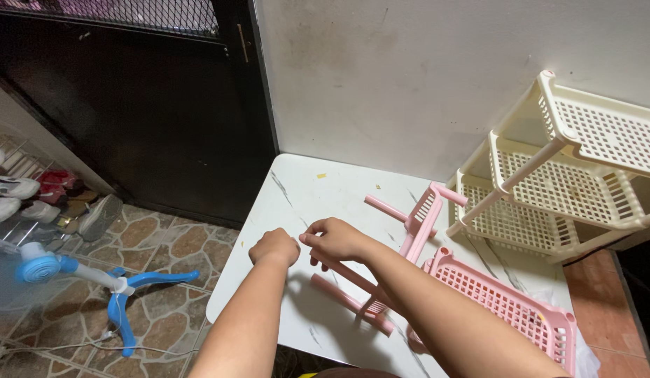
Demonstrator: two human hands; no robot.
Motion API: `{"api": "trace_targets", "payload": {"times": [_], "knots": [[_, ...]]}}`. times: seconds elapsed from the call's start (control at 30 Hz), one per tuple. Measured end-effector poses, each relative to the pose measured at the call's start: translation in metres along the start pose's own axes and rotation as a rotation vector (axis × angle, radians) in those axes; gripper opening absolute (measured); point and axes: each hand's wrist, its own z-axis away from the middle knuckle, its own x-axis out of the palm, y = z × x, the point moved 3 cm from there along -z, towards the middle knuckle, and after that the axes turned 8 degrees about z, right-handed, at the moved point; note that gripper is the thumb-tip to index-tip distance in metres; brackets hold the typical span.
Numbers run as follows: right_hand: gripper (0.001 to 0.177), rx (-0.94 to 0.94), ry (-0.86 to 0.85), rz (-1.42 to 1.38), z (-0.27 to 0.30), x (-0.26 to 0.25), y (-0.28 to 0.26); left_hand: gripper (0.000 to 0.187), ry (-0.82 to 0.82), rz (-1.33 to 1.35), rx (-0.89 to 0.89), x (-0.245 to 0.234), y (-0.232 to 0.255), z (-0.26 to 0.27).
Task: The person assembles a pink plastic shelving unit by inserting vertical poles into the corners of a shelf tray and connecting horizontal crossbars. They then attach a second shelf tray to the frame, completing a two-tier structure.
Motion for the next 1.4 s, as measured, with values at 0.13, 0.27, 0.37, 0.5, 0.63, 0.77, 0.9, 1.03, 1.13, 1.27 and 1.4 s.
{"api": "trace_targets", "payload": {"times": [0.13,0.27,0.37,0.5,0.63,0.77,0.9,1.03,1.13,1.27,1.4], "knots": [[0.036,0.014,-0.030,-0.008,0.005,-0.002,-0.003,0.036,0.007,0.011,-0.006,0.002,-0.002,-0.001],[0.038,-0.038,0.061,-0.087,-0.008,-0.004,0.004,0.038,-0.001,0.063,-0.015,0.005,0.000,-0.004],[0.036,-0.131,0.224,-0.104,-0.017,-0.011,0.007,0.042,-0.019,0.110,-0.007,0.007,0.005,-0.006],[0.034,-0.138,0.455,-0.138,-0.017,-0.034,0.003,0.052,-0.001,0.158,0.048,0.003,0.019,-0.007],[0.033,-0.178,0.592,-0.184,-0.006,-0.051,-0.001,0.057,0.025,0.190,0.100,-0.007,0.036,-0.004],[0.029,-0.298,0.639,-0.270,0.000,-0.056,0.000,0.054,0.079,0.254,0.145,-0.015,0.052,0.001],[0.028,-0.450,0.652,-0.388,0.008,-0.052,0.012,0.055,0.131,0.268,0.186,-0.021,0.063,0.002],[0.029,-0.385,0.665,-0.440,0.012,-0.055,0.033,0.049,0.224,0.357,0.199,-0.026,0.066,-0.002],[0.029,-0.315,0.691,-0.428,0.013,-0.053,0.052,0.050,0.265,0.360,0.226,-0.026,0.068,-0.002],[0.029,-0.318,0.776,-0.418,0.013,-0.056,0.078,0.044,0.263,0.317,0.251,-0.025,0.070,0.005],[0.029,-0.252,0.798,-0.426,0.012,-0.056,0.105,0.046,0.255,0.242,0.286,-0.026,0.072,0.017]]}}
